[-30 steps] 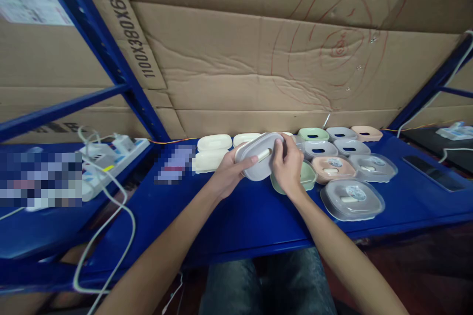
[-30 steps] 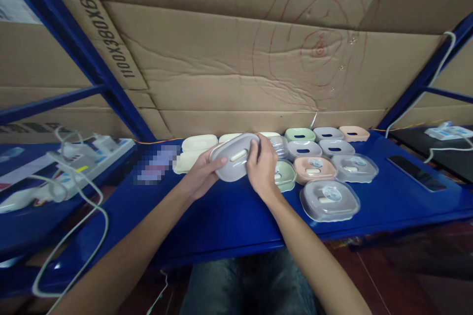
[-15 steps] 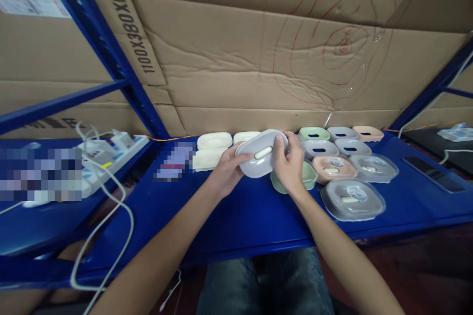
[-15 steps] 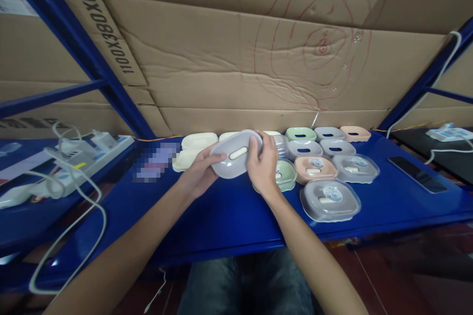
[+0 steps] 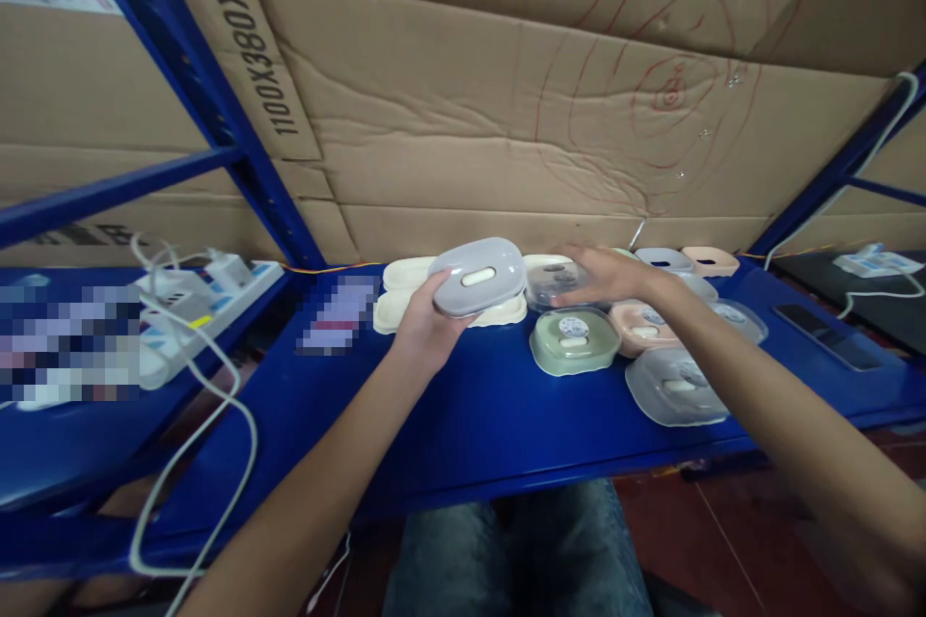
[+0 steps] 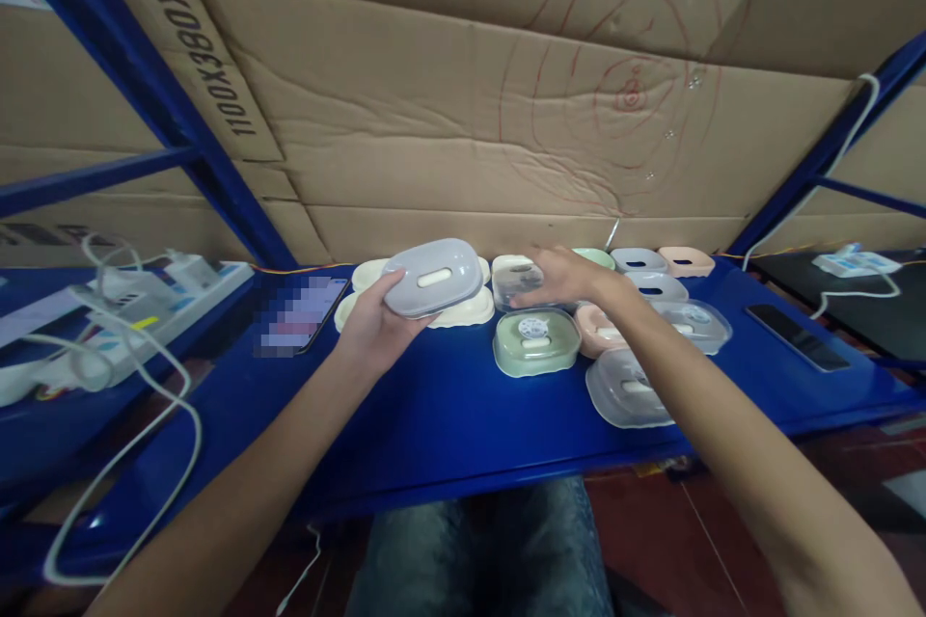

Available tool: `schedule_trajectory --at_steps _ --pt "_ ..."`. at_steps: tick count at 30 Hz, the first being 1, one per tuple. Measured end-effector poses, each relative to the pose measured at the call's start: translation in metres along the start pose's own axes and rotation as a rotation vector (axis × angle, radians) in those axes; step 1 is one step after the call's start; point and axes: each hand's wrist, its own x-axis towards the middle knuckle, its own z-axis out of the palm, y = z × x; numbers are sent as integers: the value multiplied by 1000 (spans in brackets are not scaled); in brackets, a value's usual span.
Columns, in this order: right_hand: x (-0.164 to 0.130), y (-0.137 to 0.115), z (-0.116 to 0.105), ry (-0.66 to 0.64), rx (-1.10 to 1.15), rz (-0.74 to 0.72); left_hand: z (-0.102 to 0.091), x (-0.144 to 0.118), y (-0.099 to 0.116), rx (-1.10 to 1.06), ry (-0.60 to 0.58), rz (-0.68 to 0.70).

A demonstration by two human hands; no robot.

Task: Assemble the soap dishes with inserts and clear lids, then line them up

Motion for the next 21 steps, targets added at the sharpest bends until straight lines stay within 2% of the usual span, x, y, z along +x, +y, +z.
schedule_trajectory --at_steps 2,4,9,15,21 --pt "5 12 4 -120 15 35 -1 0 0 8 -1 -15" --pt "8 20 11 -139 55 60 -3 1 -1 17 -23 -25" --pt "12 31 24 -63 168 105 -3 3 -1 23 -39 -74" --pt "11 41 36 9 167 92 -1 3 0 9 -17 -107" --pt "3 42 42 93 166 78 -4 4 -3 27 -53 -94"
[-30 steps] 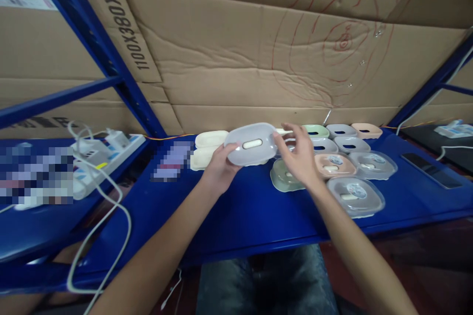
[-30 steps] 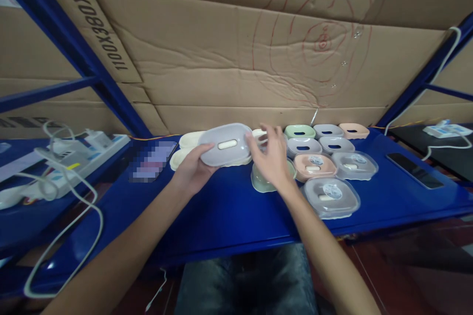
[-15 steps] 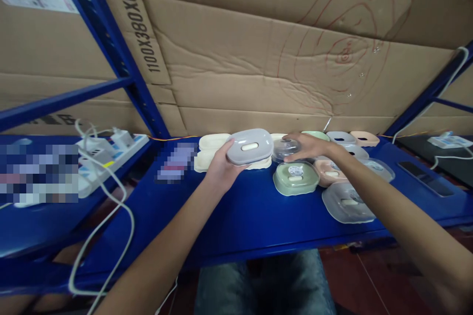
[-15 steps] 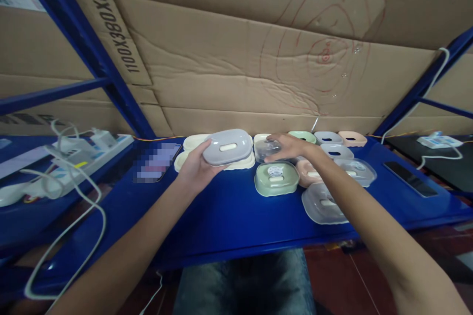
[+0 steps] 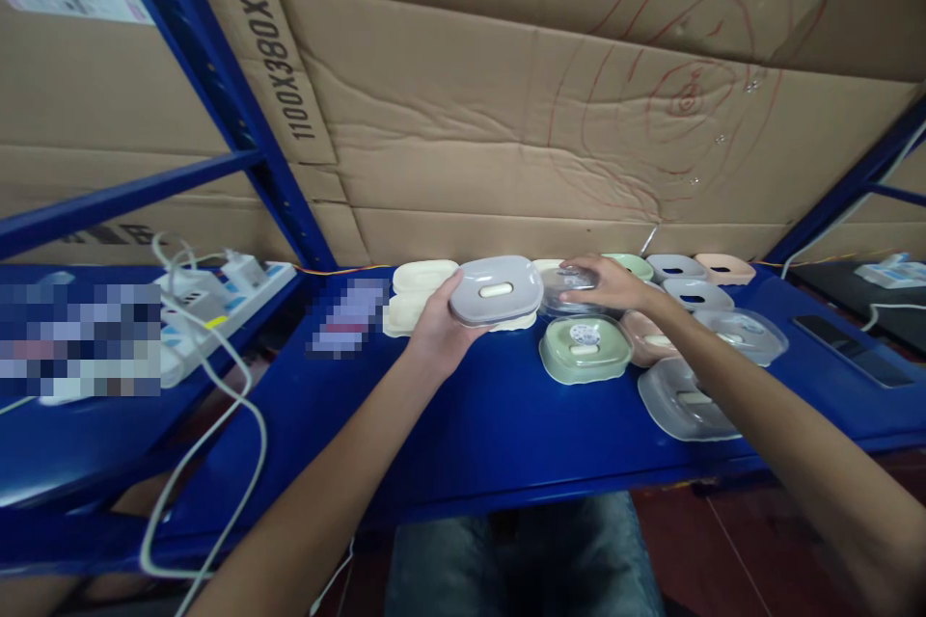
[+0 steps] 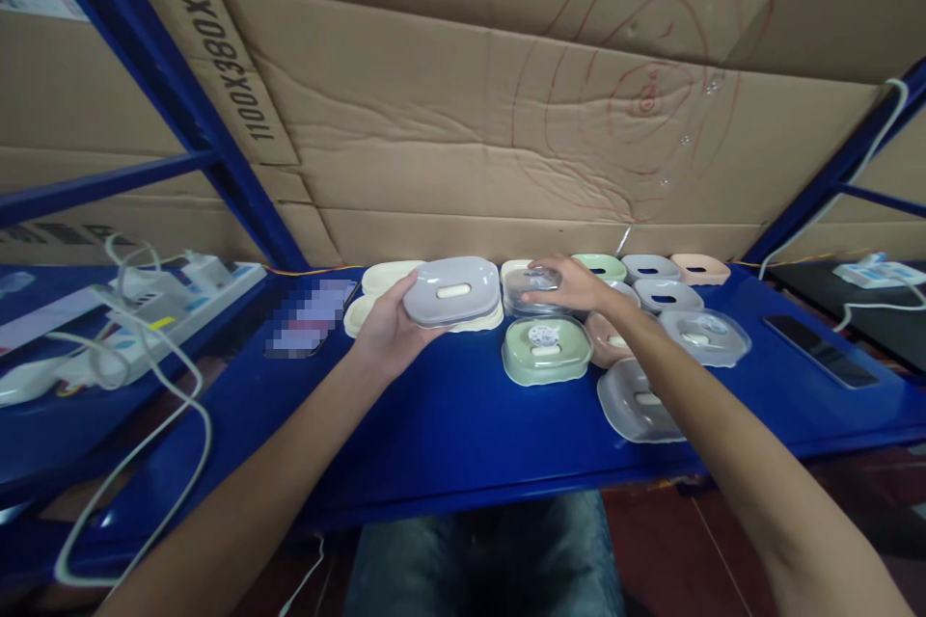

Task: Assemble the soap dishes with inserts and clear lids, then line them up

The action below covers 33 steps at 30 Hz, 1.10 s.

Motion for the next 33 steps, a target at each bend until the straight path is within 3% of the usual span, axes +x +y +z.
schedule_trajectory --at_steps 11,15,19,25,33 --pt "-9 -9 -11 44 -215 -80 6 -1 4 -28 53 -21" --pt "-13 -19 -16 236 -140 -87 6 -2 3 -38 56 -24" --pt "-20 -50 -17 385 -86 -171 7 -4 1 -26 -1 -28" --pt "-23 -109 -1 257 -85 -376 10 -9 -5 -14 -172 -42" --pt "-18 -117 25 202 -100 -362 10 -11 -9 -29 -177 -54"
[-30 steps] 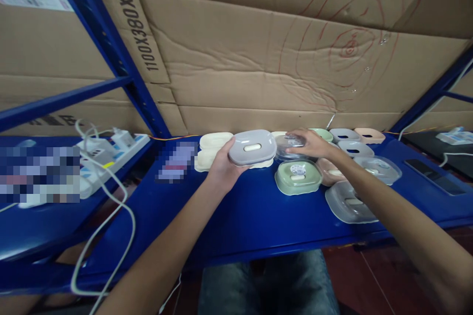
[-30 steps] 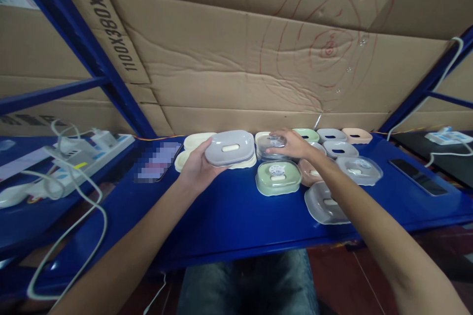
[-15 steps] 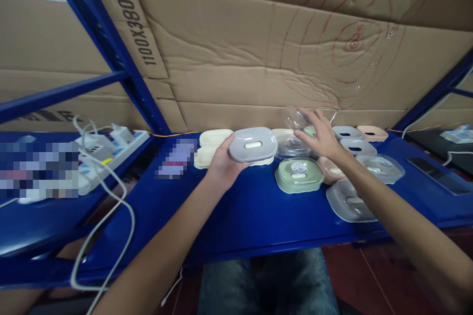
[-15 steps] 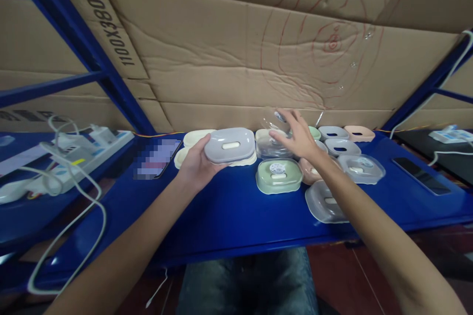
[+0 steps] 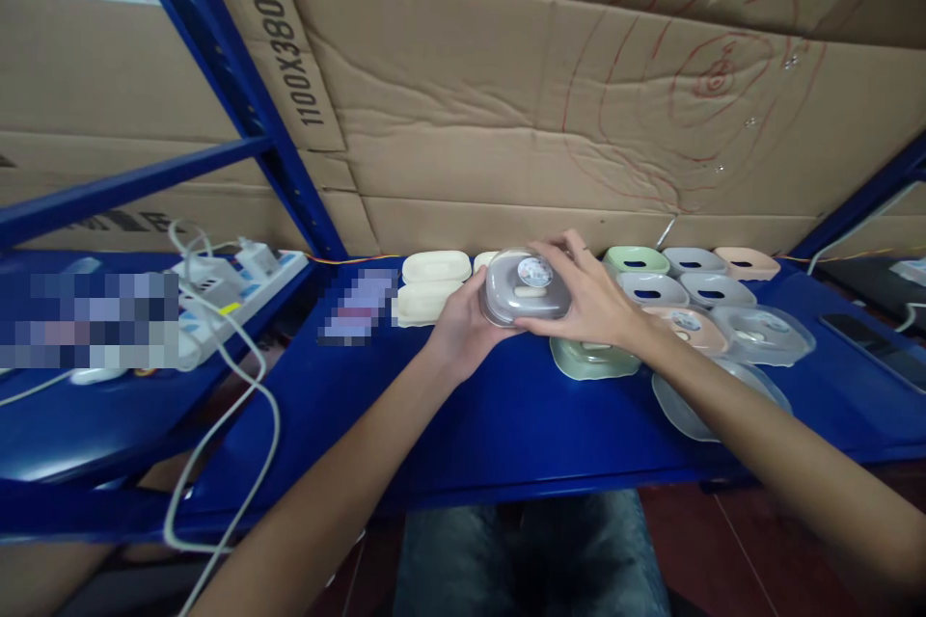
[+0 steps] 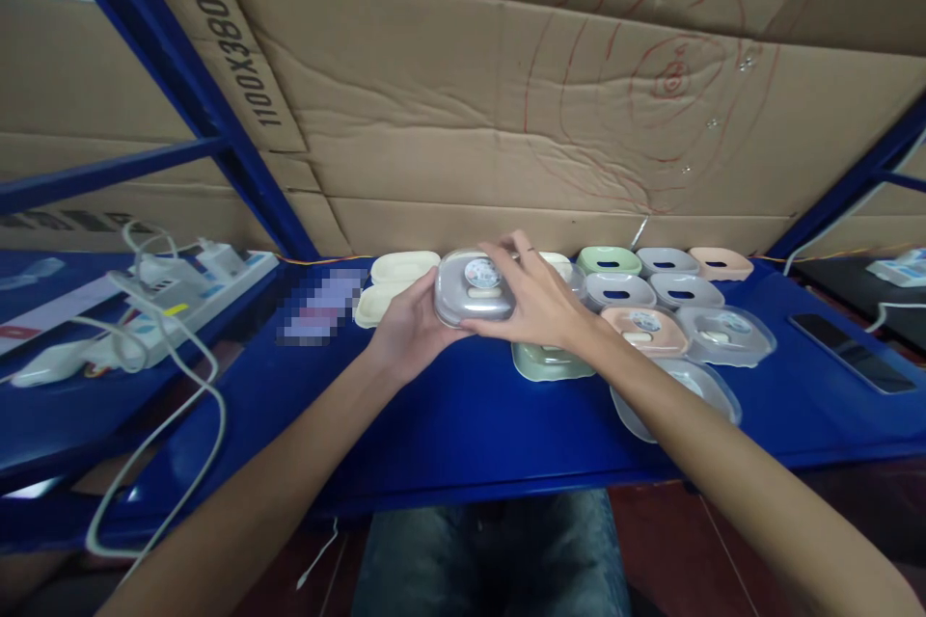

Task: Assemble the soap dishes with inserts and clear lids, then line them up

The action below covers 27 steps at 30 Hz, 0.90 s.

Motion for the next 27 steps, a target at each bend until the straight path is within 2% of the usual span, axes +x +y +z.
schedule_trajectory --at_steps 6,13,19,23,27 --pt "-2 0 0 -21 2 -24 2 -1 -2 -8 -11 21" --pt "-3 -7 -1 -85 9 -34 4 -4 -9 138 -14 107" --pt "-5 -10 0 -82 -4 -32 3 -3 -10 118 9 101" --pt "-7 -10 2 -67 -42 -64 6 -4 -9 62 -20 100" --pt "-10 -12 5 -58 -52 -73 8 -3 -7 -6 -21 54"
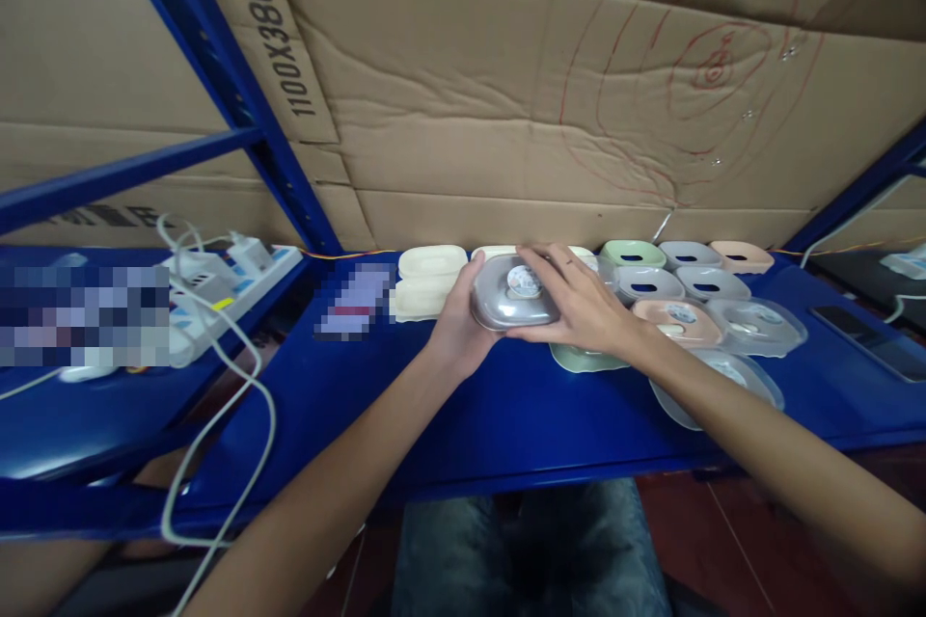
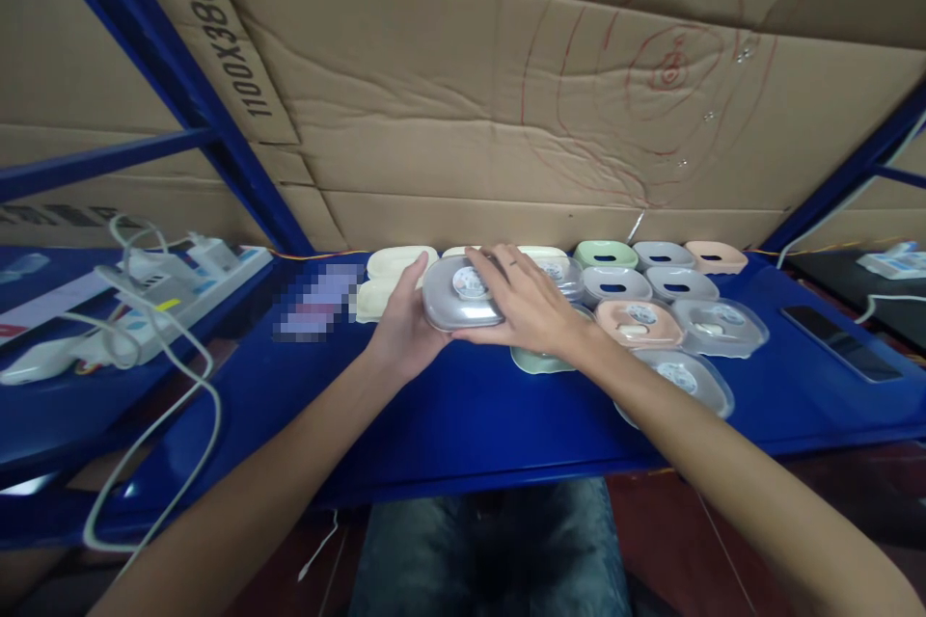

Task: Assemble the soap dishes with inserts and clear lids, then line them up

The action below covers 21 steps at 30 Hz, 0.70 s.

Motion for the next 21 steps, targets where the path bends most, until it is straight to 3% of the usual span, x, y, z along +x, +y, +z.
schedule_trajectory --at_steps 9,15,21 --pt "6 -10 2 -12 6 -25 -2 4 -6 -60 201 94" --pt "8 -12 6 71 41 -35 -3 4 -3 -26 177 147" --pt "5 -8 2 -4 33 33 -1 2 -1 3 96 154"
